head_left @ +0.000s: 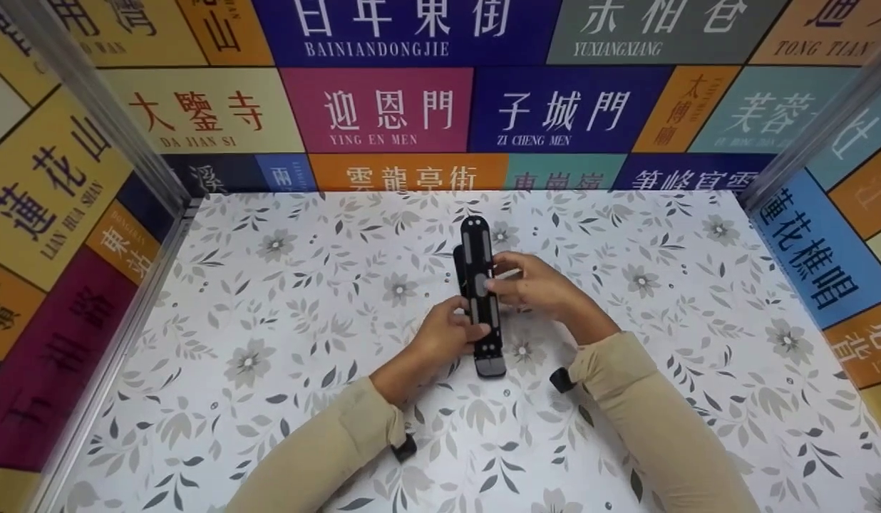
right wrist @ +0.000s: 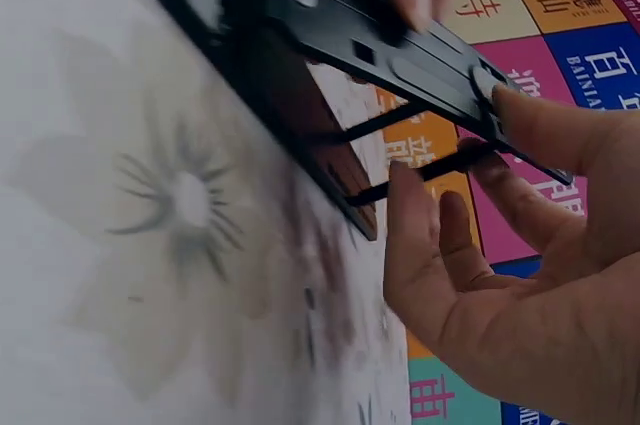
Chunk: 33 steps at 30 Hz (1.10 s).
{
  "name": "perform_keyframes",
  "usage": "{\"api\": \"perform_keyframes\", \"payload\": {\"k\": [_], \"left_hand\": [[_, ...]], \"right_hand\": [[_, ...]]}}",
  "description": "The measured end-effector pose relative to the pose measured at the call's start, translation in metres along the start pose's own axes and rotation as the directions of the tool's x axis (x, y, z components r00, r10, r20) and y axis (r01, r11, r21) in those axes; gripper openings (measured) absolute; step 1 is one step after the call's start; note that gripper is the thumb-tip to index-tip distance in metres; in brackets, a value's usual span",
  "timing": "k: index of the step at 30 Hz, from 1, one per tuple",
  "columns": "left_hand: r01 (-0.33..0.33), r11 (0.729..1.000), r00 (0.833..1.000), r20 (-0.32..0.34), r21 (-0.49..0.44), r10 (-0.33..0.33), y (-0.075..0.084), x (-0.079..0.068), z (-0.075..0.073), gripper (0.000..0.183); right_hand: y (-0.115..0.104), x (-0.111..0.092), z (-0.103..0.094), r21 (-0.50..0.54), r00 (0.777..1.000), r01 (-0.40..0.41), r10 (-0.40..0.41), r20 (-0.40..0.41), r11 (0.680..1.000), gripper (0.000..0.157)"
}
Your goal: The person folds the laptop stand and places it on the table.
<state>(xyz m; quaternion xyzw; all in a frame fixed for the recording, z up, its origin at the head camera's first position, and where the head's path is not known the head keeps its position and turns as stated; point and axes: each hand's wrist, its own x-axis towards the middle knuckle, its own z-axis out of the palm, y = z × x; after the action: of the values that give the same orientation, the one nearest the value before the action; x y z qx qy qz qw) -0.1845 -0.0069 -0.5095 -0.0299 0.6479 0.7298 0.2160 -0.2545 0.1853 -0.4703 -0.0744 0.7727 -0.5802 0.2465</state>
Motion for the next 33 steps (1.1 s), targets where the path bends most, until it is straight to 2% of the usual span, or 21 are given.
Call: {"api": "perform_keyframes", "payload": {"k": [5,9,13,21,27,33], "left_hand": [[0.008,0.999,0.999,0.035,-0.032,-0.006,-0.008,-0.002,0.007,0.046],[-0.015,1.000,0.999,0.034,-0.021,0.016,-0.011,-0.001,0.008,0.039],[-0.037,0.999,0.999,0.022,0.016,0.037,-0.013,0.000,0.009,0.034],[-0.051,0.998,0.998,0.039,0.045,0.049,-0.015,0.000,0.009,0.033],[-0.028,1.000,0.998,0.059,0.005,0.028,-0.016,0.003,0.007,0.029],[0.002,0.999,0.998,0.058,-0.051,0.001,-0.016,0.005,0.007,0.027]], "right_hand": [[-0.019,0.017,-0.004,0.100,0.997,0.052,-0.046,-0.062,0.994,0.061],[-0.035,0.029,-0.004,0.105,0.993,0.099,-0.091,-0.081,0.989,0.052],[-0.043,0.040,-0.004,0.035,0.989,0.130,-0.127,-0.078,0.991,0.041],[-0.046,0.050,-0.011,-0.015,0.991,0.133,-0.133,-0.018,0.991,0.033],[-0.038,0.051,-0.014,-0.151,0.971,0.237,-0.239,0.008,0.960,0.033],[-0.032,0.053,-0.013,-0.215,0.951,0.297,-0.307,-0.016,0.930,0.031]]}}
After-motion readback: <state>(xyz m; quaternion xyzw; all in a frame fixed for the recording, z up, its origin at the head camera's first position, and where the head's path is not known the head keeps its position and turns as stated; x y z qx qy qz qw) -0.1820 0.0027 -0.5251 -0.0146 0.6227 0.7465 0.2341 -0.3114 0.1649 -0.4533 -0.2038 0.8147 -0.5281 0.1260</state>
